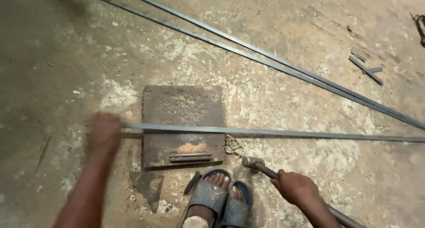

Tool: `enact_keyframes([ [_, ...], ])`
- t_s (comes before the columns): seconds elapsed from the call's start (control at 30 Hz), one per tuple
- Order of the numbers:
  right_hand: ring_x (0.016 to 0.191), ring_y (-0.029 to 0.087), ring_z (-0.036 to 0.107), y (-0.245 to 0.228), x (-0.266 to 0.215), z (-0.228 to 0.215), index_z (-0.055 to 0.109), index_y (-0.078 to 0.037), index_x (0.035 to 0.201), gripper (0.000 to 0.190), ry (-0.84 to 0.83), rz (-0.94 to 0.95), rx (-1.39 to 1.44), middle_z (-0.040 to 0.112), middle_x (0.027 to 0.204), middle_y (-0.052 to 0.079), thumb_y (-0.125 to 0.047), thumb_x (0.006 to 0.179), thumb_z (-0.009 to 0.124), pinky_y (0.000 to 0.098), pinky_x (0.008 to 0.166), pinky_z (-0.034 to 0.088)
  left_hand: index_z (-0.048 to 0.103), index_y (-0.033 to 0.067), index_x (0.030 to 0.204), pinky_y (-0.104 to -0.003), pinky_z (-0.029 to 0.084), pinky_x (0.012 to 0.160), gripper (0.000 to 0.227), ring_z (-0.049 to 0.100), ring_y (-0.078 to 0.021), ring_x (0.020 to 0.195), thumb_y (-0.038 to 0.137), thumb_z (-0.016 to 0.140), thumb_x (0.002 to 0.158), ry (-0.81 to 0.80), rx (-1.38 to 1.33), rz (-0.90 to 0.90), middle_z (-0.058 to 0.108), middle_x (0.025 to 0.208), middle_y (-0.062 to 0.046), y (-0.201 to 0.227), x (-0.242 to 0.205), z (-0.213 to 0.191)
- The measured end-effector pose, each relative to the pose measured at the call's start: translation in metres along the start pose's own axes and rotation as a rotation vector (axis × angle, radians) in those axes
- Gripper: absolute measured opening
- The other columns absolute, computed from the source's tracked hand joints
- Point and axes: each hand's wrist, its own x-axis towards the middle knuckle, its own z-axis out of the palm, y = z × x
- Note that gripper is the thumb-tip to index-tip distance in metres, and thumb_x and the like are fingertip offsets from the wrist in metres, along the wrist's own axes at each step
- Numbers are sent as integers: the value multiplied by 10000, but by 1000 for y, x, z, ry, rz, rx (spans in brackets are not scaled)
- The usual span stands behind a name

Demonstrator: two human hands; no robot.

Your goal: The person kneels on a concrete floor and lays a long flat metal strip across a stone block. They hold the strip in place with one hand and strike it with a ball-peen hammer using the other hand, repositioning the strip repeatedly to work along its length, and at one point lifts and flips the strip to continue hammering.

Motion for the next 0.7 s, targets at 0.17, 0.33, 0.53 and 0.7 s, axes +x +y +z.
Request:
enact_keyframes([
  [0.17,1037,329,726,7,14,26,628,-182,1162,407,108,-35,19,761,1064,96,-538,1003,512,496,896,552,690,-5,1136,-508,443,1069,295,624,-348,1151,175,674,903,147,405,-508,678,1123,-205,-65,-50,-33],
  [0.33,1035,320,728,11,19,22,629,-193,1138,399,114,-61,-26,763,1054,78,-548,999,511,495,893,558,655,-25,1190,-534,441,1019,408,592,-421,1162,150,678,823,283,-268,-24,653,1215,-253,87,0,-2],
  [0.53,966,306,754,35,60,53,634,-227,1125,424,111,-78,-81,772,954,82,-607,977,519,496,857,578,697,59,1018,-500,498,886,337,623,-370,1046,141,672,692,142,-484,267,668,1064,-157,207,43,42],
  [0.7,832,263,816,131,275,146,689,-287,1084,478,293,-81,-71,797,770,77,-710,870,627,456,812,615,715,116,973,-467,519,915,203,652,-314,1031,140,628,790,192,-338,297,680,1084,-88,213,54,88],
])
